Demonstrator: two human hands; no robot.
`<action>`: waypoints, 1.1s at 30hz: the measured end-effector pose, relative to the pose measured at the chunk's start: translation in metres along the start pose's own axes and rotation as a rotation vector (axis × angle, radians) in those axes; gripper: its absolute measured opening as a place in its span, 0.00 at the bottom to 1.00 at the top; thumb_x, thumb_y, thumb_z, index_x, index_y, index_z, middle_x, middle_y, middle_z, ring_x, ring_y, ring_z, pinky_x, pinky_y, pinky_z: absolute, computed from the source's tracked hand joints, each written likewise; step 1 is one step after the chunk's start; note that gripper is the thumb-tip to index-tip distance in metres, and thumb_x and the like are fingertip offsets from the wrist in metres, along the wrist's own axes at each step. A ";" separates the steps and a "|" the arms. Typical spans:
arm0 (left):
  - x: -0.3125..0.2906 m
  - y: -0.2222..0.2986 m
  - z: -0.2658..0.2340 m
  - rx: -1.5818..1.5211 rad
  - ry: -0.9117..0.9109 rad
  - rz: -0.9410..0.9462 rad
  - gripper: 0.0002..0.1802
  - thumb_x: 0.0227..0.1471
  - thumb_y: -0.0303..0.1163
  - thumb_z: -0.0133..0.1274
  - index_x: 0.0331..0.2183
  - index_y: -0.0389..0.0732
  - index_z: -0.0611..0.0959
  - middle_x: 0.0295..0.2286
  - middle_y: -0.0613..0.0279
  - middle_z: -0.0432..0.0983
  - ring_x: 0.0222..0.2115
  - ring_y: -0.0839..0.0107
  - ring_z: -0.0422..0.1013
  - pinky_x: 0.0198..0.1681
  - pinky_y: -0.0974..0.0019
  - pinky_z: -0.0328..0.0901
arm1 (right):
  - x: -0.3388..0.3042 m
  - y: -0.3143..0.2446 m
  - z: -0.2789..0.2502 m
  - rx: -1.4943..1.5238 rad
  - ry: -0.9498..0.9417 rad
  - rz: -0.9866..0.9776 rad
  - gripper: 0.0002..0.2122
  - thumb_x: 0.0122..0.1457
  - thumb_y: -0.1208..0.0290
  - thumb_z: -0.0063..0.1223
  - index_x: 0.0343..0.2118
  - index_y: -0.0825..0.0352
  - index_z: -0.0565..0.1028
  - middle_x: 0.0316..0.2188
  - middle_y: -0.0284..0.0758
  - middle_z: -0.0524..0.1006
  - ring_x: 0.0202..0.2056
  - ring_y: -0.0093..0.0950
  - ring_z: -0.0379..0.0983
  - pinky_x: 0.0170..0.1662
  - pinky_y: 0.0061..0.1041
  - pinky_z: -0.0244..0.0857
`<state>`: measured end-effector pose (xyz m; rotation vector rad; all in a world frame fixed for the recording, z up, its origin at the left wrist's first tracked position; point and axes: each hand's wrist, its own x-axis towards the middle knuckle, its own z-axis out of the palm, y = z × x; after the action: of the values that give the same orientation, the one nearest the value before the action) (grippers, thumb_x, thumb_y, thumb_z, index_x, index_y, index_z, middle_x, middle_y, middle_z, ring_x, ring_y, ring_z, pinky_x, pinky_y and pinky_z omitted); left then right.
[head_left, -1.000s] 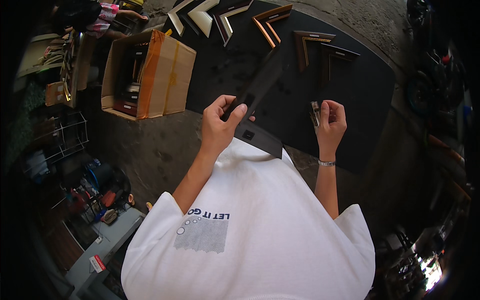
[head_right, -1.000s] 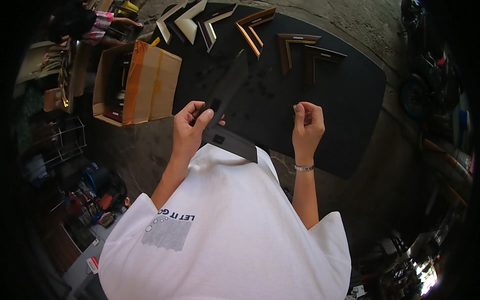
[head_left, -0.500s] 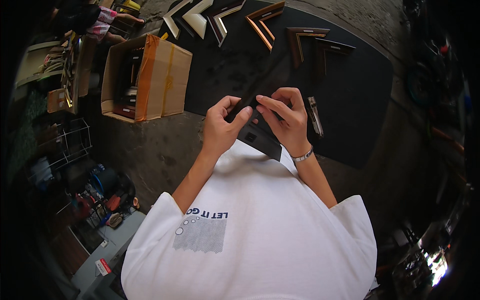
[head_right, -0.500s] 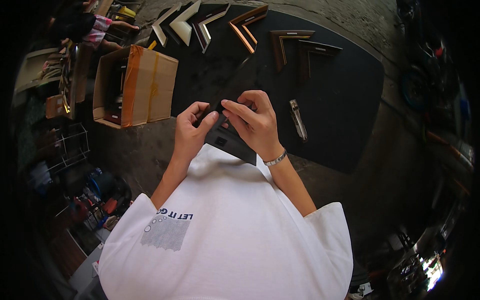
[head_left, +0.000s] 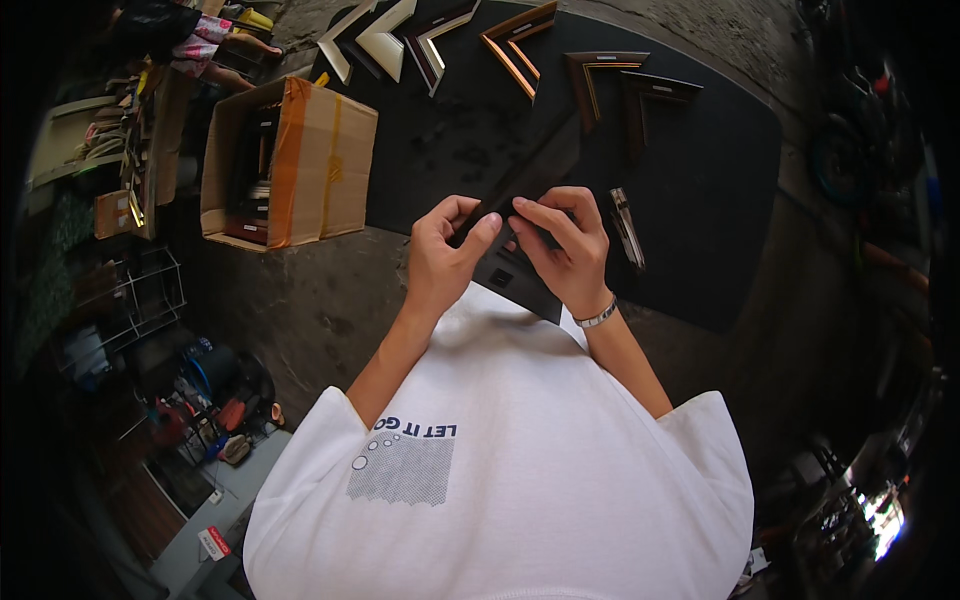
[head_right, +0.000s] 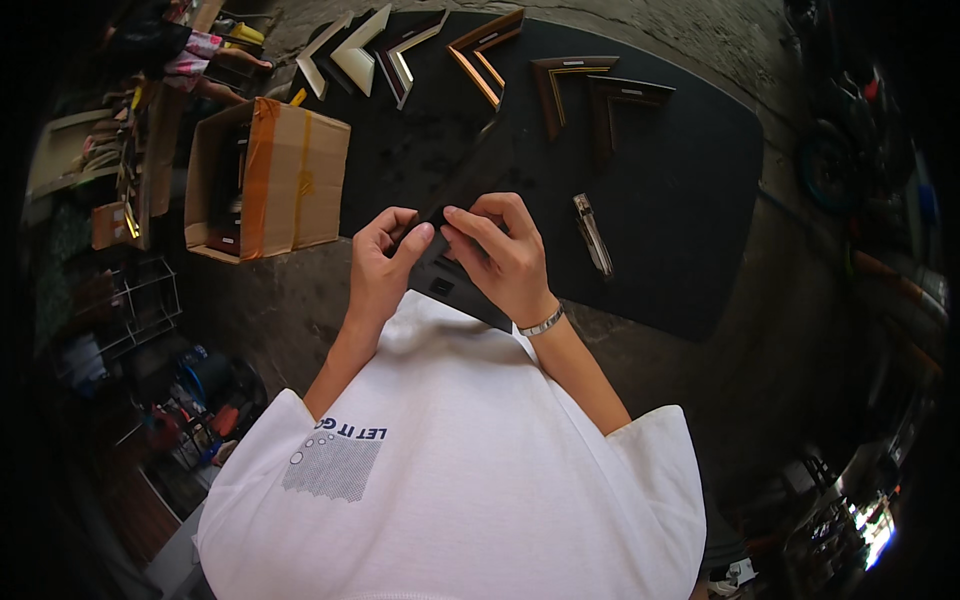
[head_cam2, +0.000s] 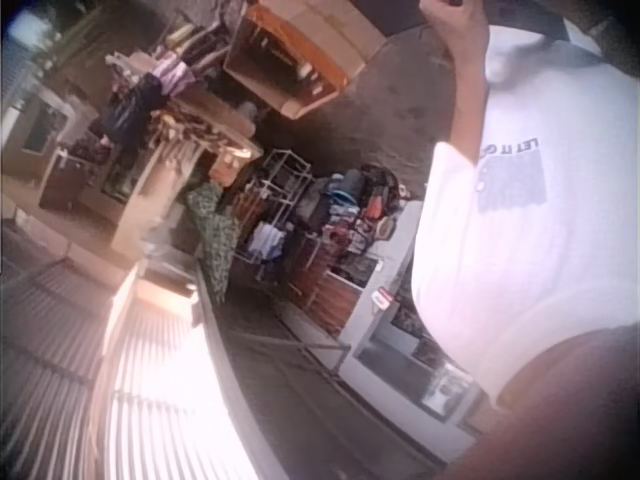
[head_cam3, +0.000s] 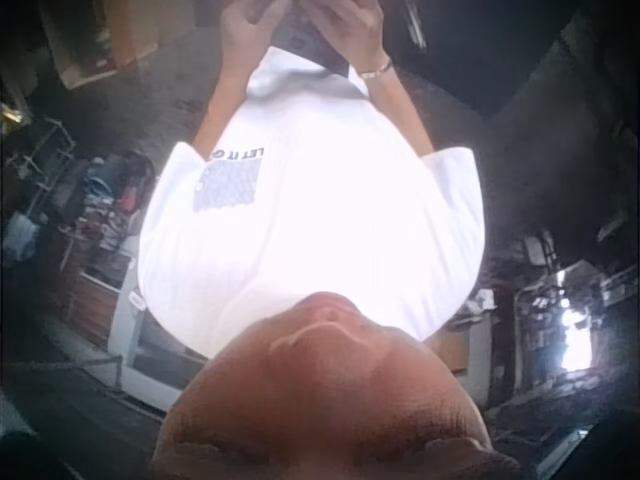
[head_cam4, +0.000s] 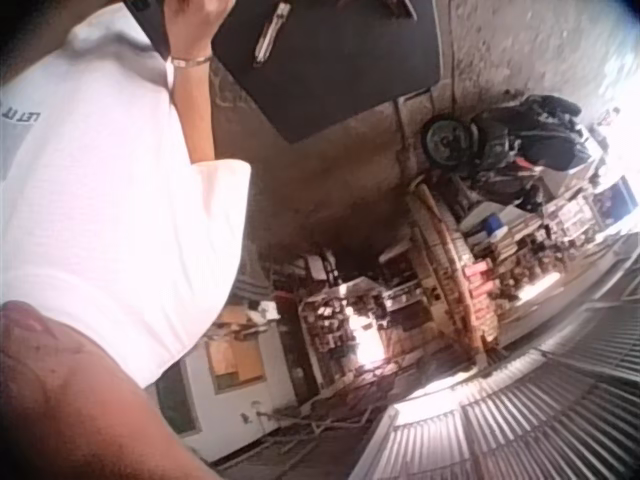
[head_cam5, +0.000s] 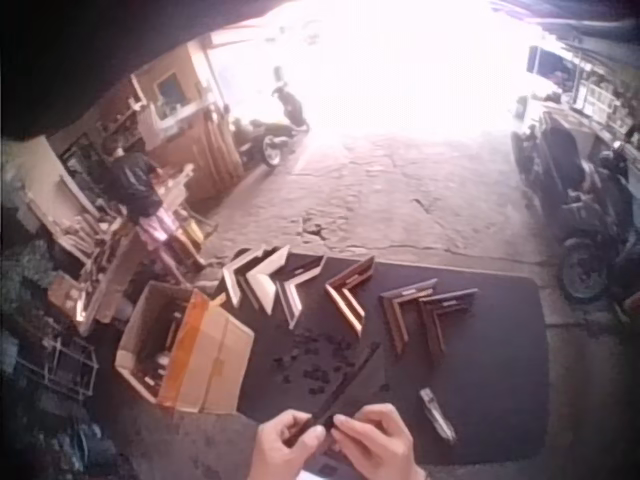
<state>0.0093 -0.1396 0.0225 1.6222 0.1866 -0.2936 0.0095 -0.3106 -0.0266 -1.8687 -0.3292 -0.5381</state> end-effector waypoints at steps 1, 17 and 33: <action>0.001 -0.004 -0.001 -0.033 -0.009 -0.017 0.12 0.59 0.33 0.60 0.36 0.32 0.81 0.29 0.63 0.81 0.29 0.79 0.77 0.34 0.76 0.69 | 0.001 -0.001 -0.002 0.008 -0.008 0.017 0.15 0.48 0.80 0.71 0.41 0.64 0.84 0.34 0.34 0.74 0.30 0.27 0.73 0.31 0.24 0.69; 0.008 -0.005 -0.015 -0.015 -0.009 -0.021 0.14 0.60 0.35 0.60 0.36 0.32 0.81 0.29 0.57 0.84 0.29 0.74 0.81 0.34 0.74 0.73 | -0.101 0.157 -0.087 -0.897 -0.578 0.953 0.21 0.62 0.53 0.58 0.34 0.73 0.79 0.32 0.52 0.82 0.39 0.53 0.80 0.43 0.49 0.74; 0.001 -0.007 -0.022 0.144 0.078 0.066 0.15 0.58 0.37 0.61 0.35 0.33 0.82 0.27 0.59 0.84 0.30 0.76 0.79 0.35 0.73 0.70 | -0.014 0.015 -0.071 -0.009 -0.389 0.520 0.10 0.60 0.67 0.63 0.39 0.68 0.80 0.26 0.36 0.80 0.25 0.34 0.74 0.36 0.33 0.67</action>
<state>0.0100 -0.1174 0.0168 1.7800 0.1746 -0.1970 -0.0102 -0.3819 -0.0258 -1.9643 -0.0822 0.1791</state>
